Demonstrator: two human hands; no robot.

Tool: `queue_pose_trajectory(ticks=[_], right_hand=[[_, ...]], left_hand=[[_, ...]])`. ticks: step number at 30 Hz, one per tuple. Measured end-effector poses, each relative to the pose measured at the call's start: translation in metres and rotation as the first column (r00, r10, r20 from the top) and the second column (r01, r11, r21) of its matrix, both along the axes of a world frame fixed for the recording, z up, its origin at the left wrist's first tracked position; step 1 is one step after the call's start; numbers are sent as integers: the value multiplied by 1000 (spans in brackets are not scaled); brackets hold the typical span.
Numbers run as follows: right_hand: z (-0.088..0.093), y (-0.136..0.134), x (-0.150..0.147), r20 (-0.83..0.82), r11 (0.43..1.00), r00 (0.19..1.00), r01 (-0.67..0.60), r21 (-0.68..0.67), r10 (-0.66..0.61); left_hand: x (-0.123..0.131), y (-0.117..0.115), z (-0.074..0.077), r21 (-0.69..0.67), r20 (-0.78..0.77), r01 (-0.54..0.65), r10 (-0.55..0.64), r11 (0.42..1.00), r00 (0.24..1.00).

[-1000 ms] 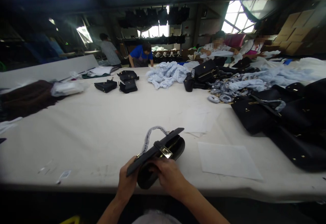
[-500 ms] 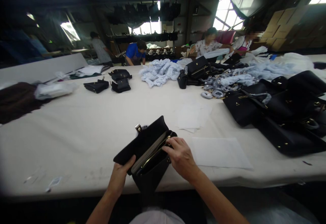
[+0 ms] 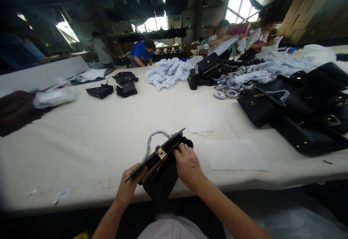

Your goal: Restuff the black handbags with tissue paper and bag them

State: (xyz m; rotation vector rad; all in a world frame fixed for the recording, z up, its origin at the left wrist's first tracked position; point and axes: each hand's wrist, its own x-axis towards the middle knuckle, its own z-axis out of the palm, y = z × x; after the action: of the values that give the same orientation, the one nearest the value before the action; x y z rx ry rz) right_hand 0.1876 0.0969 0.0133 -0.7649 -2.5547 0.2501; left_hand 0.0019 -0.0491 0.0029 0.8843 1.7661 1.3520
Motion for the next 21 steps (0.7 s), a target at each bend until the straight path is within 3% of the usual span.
queue_pose_trajectory(ticks=[4, 7, 10, 13, 16, 18, 19, 20, 21], right_hand=[[-1, -1, 0, -36, 1000, 999, 18, -3, -18], [2, 0, 3, 21, 996, 998, 52, -70, -51], [5, 2, 8, 135, 991, 990, 48, -122, -32], [5, 1, 14, 136, 984, 987, -58, -169, 82], [1, -1, 17, 78, 983, 992, -86, -160, 100], [0, -3, 16, 65, 984, 994, -77, -159, 88], [1, -4, 15, 67, 984, 994, -73, -160, 85], [2, -5, 13, 75, 985, 994, -70, -158, 82], [4, -7, 11, 87, 987, 993, -60, -152, 74]], left_hand=[[4, -4, 0, 23, -12, 29, -29, 999, 1000], [7, -5, 0, 21, -22, -34, 34, 999, 999], [5, 2, -5, -21, 19, -167, 167, 986, 986], [-5, 13, -8, -26, 104, -370, 371, 929, 923], [-15, 19, 3, 133, 34, -579, 580, 805, 814], [-12, 17, 19, 414, -172, -629, 735, 658, 655], [-5, 16, 28, 566, -284, -566, 786, 599, 549], [5, 15, 37, 677, -389, -442, 796, 589, 464], [16, 15, 46, 722, -501, -282, 758, 632, 418]])
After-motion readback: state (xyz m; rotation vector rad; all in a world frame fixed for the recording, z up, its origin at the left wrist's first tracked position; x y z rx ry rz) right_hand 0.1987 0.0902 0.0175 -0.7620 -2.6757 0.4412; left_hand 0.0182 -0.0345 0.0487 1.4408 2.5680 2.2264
